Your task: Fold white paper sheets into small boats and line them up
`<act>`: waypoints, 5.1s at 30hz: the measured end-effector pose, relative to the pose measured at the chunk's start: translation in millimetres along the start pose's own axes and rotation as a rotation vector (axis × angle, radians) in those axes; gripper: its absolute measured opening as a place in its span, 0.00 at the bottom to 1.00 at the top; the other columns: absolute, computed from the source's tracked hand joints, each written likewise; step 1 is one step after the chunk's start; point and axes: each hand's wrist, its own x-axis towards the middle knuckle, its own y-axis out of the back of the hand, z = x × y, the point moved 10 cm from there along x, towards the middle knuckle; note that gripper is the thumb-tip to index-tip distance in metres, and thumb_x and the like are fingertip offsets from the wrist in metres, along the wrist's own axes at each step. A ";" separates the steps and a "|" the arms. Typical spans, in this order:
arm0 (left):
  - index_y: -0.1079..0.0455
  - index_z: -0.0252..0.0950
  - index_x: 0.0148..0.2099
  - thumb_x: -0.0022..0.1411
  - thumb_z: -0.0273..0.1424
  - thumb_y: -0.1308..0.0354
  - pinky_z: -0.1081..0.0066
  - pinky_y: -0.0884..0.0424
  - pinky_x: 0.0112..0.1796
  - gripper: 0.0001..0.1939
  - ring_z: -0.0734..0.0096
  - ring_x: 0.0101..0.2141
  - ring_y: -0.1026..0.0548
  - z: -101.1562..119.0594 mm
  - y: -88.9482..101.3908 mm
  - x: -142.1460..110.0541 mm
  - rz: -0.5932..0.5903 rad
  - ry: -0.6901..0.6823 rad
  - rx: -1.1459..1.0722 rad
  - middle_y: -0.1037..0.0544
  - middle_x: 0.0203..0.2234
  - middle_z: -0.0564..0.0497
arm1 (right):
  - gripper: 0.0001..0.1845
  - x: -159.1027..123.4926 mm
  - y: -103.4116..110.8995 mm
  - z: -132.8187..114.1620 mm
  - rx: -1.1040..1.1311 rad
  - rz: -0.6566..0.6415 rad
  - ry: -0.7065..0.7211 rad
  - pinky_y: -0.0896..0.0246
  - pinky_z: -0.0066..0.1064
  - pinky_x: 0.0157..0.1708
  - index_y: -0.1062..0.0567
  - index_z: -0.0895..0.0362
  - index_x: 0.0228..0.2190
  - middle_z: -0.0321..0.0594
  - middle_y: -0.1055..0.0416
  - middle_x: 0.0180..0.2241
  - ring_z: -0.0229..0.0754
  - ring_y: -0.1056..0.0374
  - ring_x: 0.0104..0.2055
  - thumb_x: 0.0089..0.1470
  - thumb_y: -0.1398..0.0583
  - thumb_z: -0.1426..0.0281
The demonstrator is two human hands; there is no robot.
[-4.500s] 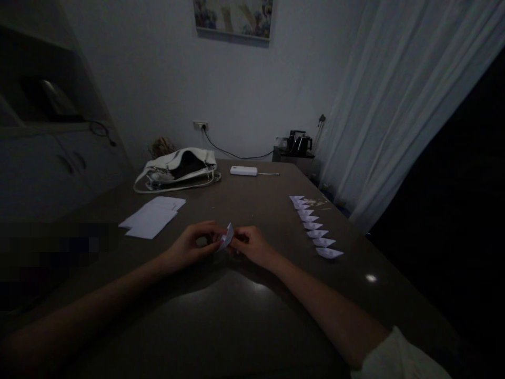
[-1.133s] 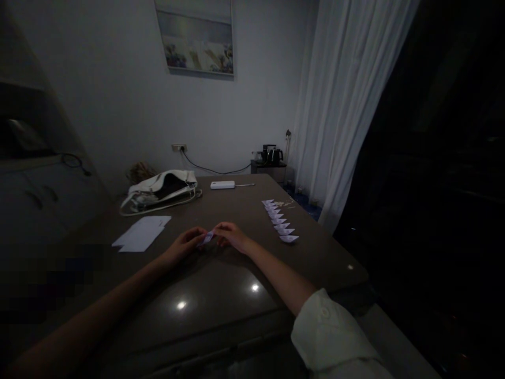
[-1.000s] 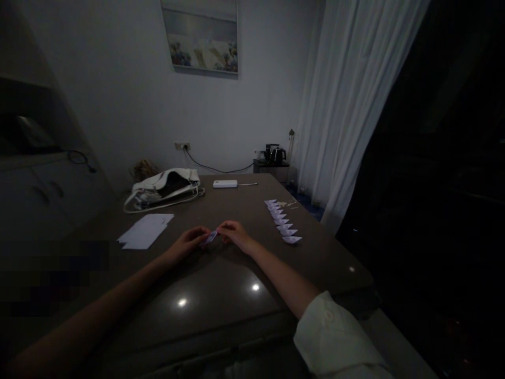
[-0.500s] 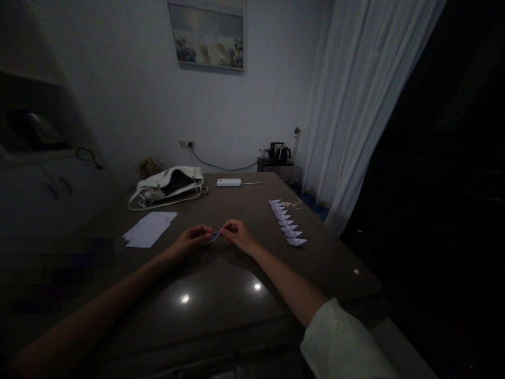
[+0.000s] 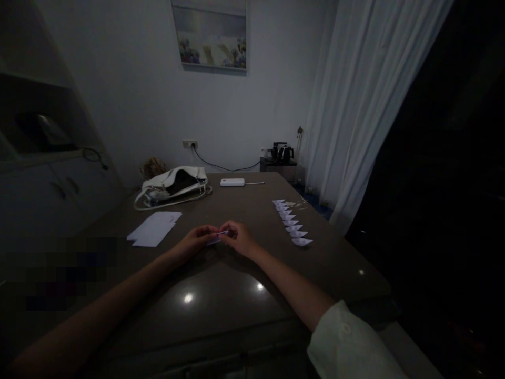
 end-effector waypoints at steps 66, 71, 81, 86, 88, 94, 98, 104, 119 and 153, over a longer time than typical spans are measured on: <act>0.29 0.31 0.35 0.40 0.33 0.29 0.75 0.32 0.32 0.20 0.72 0.31 0.26 -10.5 13.4 2.7 0.184 0.045 -0.191 0.24 0.30 0.50 | 0.09 8.5 29.3 20.7 -0.040 0.112 -0.192 0.48 0.23 0.21 0.25 0.62 0.23 0.34 0.32 0.18 0.32 0.41 0.19 0.47 0.39 0.68; 0.29 0.31 0.37 0.43 0.35 0.30 0.76 0.32 0.33 0.19 0.74 0.30 0.27 -7.6 11.3 -0.9 0.168 0.060 -0.184 0.24 0.31 0.50 | 0.09 7.2 34.4 20.5 -0.053 0.153 -0.208 0.47 0.23 0.21 0.24 0.62 0.23 0.35 0.31 0.18 0.33 0.40 0.19 0.47 0.39 0.69; 0.28 0.30 0.36 0.50 0.39 0.36 0.75 0.29 0.32 0.17 0.72 0.30 0.26 -9.9 18.2 -3.3 0.252 0.153 -0.236 0.24 0.34 0.46 | 0.05 13.5 67.0 -5.8 -0.152 0.181 -0.200 0.45 0.24 0.24 0.24 0.62 0.20 0.36 0.29 0.19 0.34 0.37 0.22 0.42 0.38 0.73; 0.28 0.29 0.37 0.51 0.38 0.36 0.76 0.29 0.30 0.17 0.72 0.30 0.27 -9.7 16.7 -4.2 0.243 0.153 -0.246 0.25 0.35 0.44 | 0.06 -22.3 119.1 -31.3 -0.246 0.232 -0.211 0.41 0.27 0.29 0.24 0.60 0.21 0.38 0.27 0.22 0.38 0.33 0.26 0.41 0.36 0.69; 0.28 0.29 0.37 0.52 0.37 0.37 0.75 0.29 0.30 0.16 0.71 0.30 0.26 -9.7 16.2 -3.5 0.245 0.151 -0.237 0.25 0.35 0.43 | 0.08 -50.8 148.0 -34.6 -0.290 0.278 -0.255 0.40 0.28 0.29 0.24 0.60 0.20 0.39 0.27 0.22 0.39 0.33 0.27 0.40 0.36 0.67; 0.27 0.30 0.34 0.56 0.34 0.40 0.76 0.29 0.31 0.11 0.73 0.29 0.27 -12.1 15.7 -2.4 0.252 0.178 -0.213 0.24 0.33 0.45 | 0.15 -136.1 219.5 -30.7 -0.403 0.392 -0.441 0.45 0.26 0.22 0.24 0.62 0.21 0.41 0.28 0.19 0.37 0.36 0.22 0.39 0.36 0.61; 0.27 0.29 0.34 0.56 0.33 0.39 0.75 0.28 0.32 0.10 0.72 0.30 0.26 -10.0 14.8 -2.8 0.232 0.155 -0.209 0.24 0.33 0.45 | 0.16 -164.3 236.3 -16.2 -0.463 0.403 -0.586 0.49 0.25 0.19 0.23 0.63 0.21 0.39 0.29 0.18 0.35 0.40 0.19 0.40 0.37 0.60; 0.27 0.29 0.33 0.56 0.34 0.40 0.76 0.29 0.32 0.10 0.73 0.29 0.26 -7.3 14.2 -4.8 0.245 0.161 -0.187 0.24 0.32 0.46 | 0.14 -175.9 240.9 2.3 -0.490 0.398 -0.673 0.50 0.24 0.17 0.22 0.62 0.20 0.39 0.30 0.16 0.34 0.41 0.17 0.39 0.36 0.62; 0.27 0.30 0.33 0.55 0.35 0.40 0.74 0.29 0.32 0.11 0.71 0.29 0.26 -7.8 16.2 -3.2 0.247 0.157 -0.125 0.24 0.32 0.44 | 0.12 -179.5 245.8 11.5 -0.486 0.380 -0.695 0.51 0.23 0.16 0.23 0.62 0.20 0.38 0.31 0.17 0.32 0.43 0.16 0.40 0.37 0.64; 0.30 0.34 0.28 0.55 0.44 0.47 0.73 0.34 0.27 0.18 0.67 0.26 0.28 44.6 34.3 -9.4 0.303 -0.301 0.663 0.26 0.22 0.50 | 0.11 -3.5 -96.5 -54.2 -1.079 -0.351 0.041 0.46 0.28 0.25 0.24 0.57 0.32 0.42 0.24 0.33 0.43 0.29 0.33 0.51 0.45 0.67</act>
